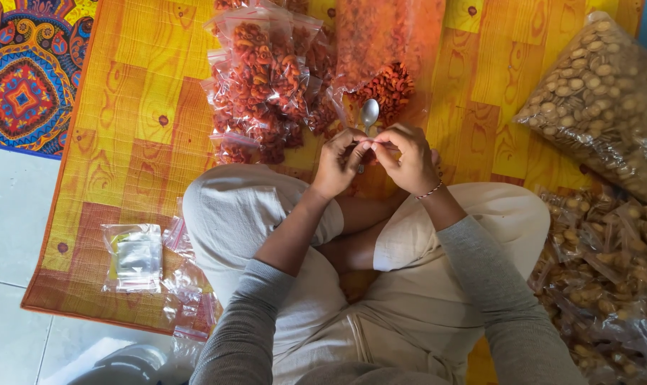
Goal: A person is sitting on the floor and using a spoon to transfer dried red spices from a large bag into small individual plastic bags for portioning.
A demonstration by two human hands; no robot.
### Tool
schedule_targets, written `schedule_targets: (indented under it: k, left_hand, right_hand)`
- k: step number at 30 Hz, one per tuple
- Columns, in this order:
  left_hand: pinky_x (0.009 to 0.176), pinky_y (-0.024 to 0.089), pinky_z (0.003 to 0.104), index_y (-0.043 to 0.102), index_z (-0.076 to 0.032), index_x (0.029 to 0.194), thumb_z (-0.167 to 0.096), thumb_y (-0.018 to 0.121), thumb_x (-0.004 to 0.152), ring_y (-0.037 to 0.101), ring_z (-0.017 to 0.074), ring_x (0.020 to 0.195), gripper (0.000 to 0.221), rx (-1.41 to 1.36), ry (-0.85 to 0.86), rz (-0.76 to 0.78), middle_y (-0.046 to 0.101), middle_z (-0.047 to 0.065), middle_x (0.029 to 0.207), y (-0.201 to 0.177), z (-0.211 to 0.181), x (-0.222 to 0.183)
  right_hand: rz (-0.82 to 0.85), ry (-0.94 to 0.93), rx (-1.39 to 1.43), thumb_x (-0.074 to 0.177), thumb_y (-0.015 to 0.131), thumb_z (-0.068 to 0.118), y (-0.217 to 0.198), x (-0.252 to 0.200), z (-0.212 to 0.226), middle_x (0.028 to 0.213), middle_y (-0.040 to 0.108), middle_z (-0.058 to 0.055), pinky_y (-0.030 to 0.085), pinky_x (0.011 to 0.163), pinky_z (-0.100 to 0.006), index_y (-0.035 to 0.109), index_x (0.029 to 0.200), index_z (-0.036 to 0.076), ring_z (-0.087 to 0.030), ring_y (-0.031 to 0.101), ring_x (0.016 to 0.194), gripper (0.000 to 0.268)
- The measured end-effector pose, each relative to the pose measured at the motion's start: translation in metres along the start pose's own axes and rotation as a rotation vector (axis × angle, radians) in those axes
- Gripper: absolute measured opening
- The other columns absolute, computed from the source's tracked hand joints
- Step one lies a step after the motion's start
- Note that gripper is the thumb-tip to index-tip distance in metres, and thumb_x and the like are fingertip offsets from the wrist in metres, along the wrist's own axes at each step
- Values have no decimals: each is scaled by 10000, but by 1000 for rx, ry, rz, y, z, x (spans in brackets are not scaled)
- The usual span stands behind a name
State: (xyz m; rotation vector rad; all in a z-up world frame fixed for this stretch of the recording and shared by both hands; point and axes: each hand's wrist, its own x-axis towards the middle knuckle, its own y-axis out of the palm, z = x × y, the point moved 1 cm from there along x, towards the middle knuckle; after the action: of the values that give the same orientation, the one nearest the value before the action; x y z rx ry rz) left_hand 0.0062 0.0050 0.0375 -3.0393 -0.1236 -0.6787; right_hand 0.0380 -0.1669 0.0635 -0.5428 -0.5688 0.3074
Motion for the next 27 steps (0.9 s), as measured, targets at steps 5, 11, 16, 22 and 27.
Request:
schedule_targets:
  k: [5, 11, 16, 22, 27]
  left_hand:
    - [756, 557, 420, 735, -37, 902, -64, 690, 969, 715, 350, 774, 85, 8, 2, -55, 706, 137, 778, -1, -2, -1]
    - [739, 546, 428, 726, -29, 891, -62, 698, 965, 707, 357, 746, 86, 46, -1, -107, 692, 156, 747, -9, 12, 1]
    - [732, 545, 432, 722, -22, 889, -54, 687, 970, 700, 357, 729, 94, 49, -11, -126, 687, 158, 719, -8, 14, -1]
    - [749, 522, 369, 714, -39, 923, -79, 670, 996, 606, 162, 764, 94, -60, -156, -159, 661, 110, 741, -4, 29, -9]
    - [779, 509, 319, 693, -39, 963, -106, 644, 1028, 556, 117, 820, 106, -159, -225, -223, 634, 51, 778, -3, 27, -7]
  right_hand:
    - [22, -86, -86, 911, 778, 42, -8, 7, 9, 804, 673, -63, 564, 720, -371, 723, 891, 81, -293, 685, 771, 70]
    - [4, -103, -179, 932, 792, 102, -7, 4, -11, 764, 667, -50, 530, 765, -390, 716, 886, 94, -282, 662, 731, 89]
    - [-42, -47, -226, 918, 850, 217, -8, -6, -27, 727, 654, -83, 522, 767, -412, 690, 865, 84, -323, 650, 724, 215]
    - [-43, 149, 63, 910, 879, 139, -11, -9, -23, 725, 643, -111, 518, 657, -330, 689, 838, 33, -227, 645, 679, 229]
    - [113, 440, 427, 933, 812, 148, -7, -10, 1, 982, 745, -174, 598, 786, -337, 722, 1114, -51, -182, 704, 888, 284]
